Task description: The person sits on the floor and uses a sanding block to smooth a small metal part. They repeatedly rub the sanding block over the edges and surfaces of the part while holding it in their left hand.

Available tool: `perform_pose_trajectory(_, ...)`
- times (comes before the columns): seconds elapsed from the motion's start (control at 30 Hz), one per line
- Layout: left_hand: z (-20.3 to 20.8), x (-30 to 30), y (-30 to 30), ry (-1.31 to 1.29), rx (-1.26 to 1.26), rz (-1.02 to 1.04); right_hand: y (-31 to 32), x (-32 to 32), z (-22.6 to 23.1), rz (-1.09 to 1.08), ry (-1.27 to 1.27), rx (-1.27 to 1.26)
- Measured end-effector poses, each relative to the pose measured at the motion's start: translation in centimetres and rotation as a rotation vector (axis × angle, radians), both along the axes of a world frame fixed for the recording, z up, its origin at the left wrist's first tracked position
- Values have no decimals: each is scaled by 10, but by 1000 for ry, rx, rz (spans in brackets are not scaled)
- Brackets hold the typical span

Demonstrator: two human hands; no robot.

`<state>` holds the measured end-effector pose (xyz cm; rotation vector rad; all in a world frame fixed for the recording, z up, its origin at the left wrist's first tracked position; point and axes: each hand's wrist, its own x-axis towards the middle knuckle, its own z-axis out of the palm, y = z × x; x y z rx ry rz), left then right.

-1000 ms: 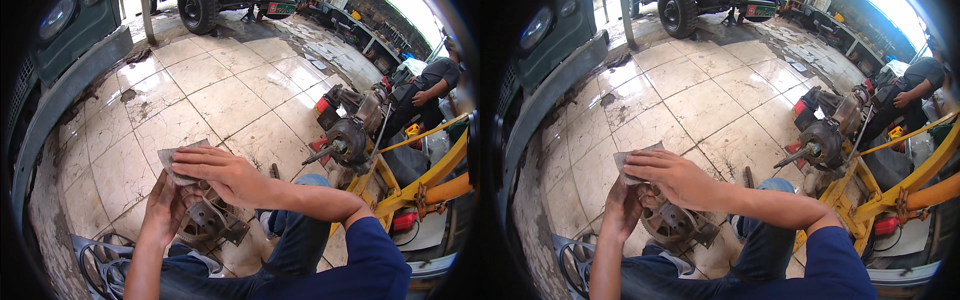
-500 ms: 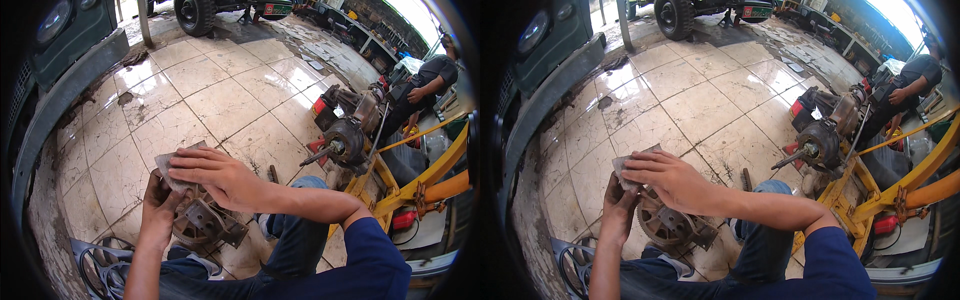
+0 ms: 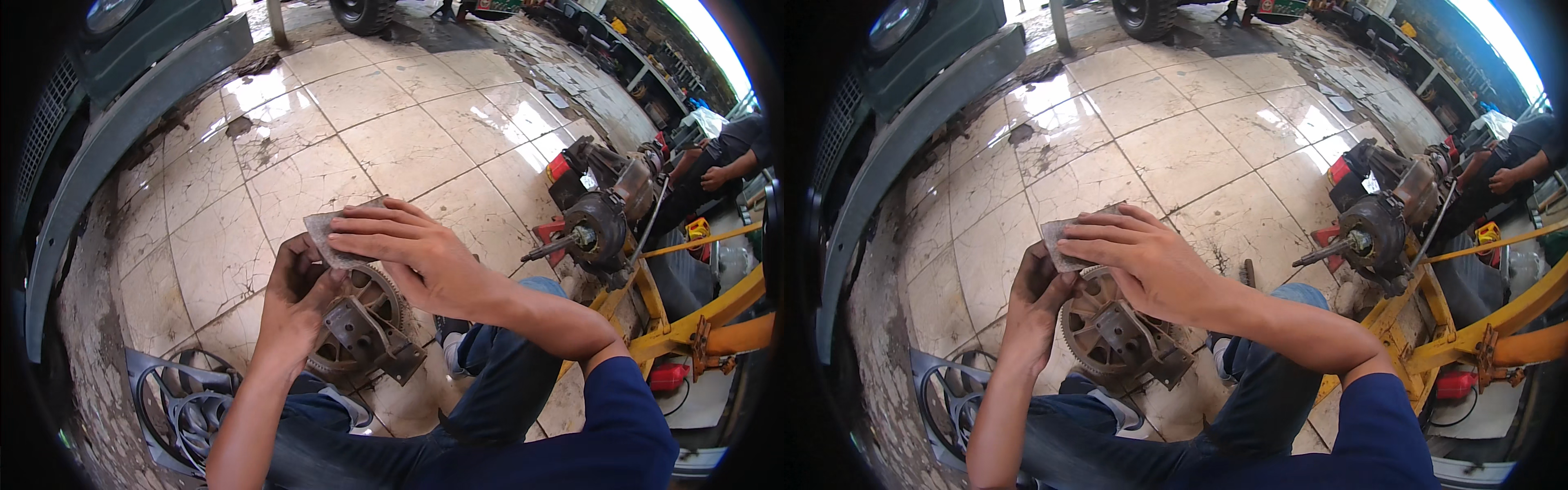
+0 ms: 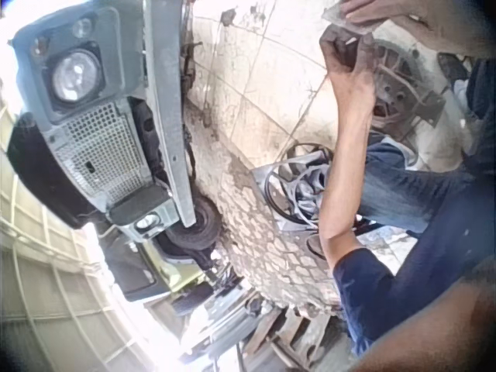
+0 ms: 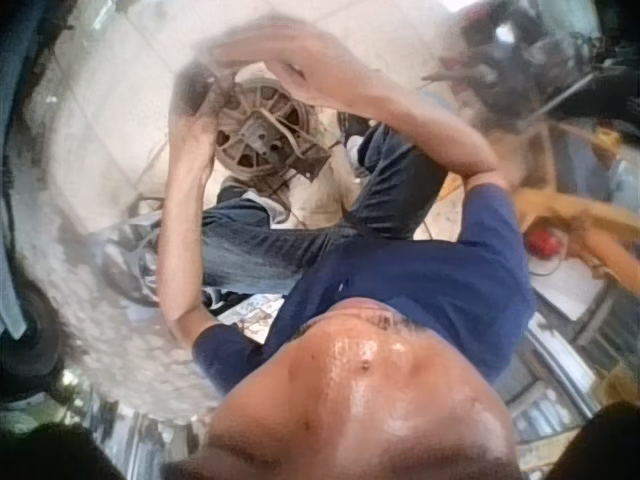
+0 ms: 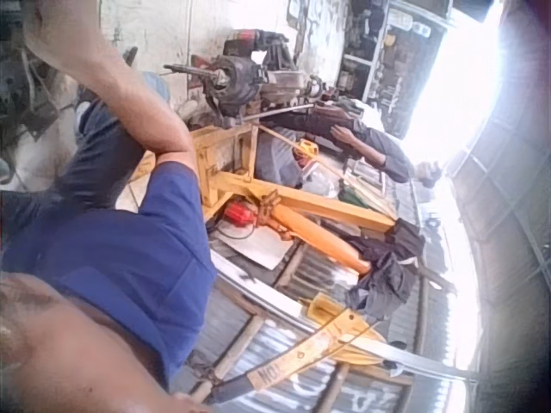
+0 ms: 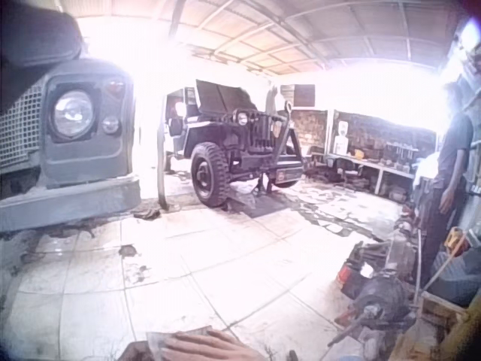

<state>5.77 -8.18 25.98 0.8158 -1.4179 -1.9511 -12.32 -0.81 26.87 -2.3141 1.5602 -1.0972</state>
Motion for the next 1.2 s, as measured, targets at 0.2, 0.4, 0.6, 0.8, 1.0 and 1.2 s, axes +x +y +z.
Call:
perform_pose_trajectory(0.2, 2, 5, -3, 9, -25, -8, -1, 3, 4, -32, 46, 12)
perform_pose_trajectory(0.4, -5, 5, -3, 68, -115, -27, -2, 6, 8, -23, 24, -4)
perform_pose_trajectory(0.6, 1, 2, 1, -25, -152, -29, -3, 0, 6, -27, -222, 68)
perform_pose_trajectory(0.8, -1, 2, -1, -48, -171, -8, -3, 0, 3, -1, -180, 46)
perform_pose_trajectory(1.0, -4, 3, -1, -16, -119, -16, -2, -2, 6, 26, -102, 26)
perform_pose_trajectory(1.2, 0, 1, 1, 18, -38, -29, -5, -3, 6, 19, -72, 10)
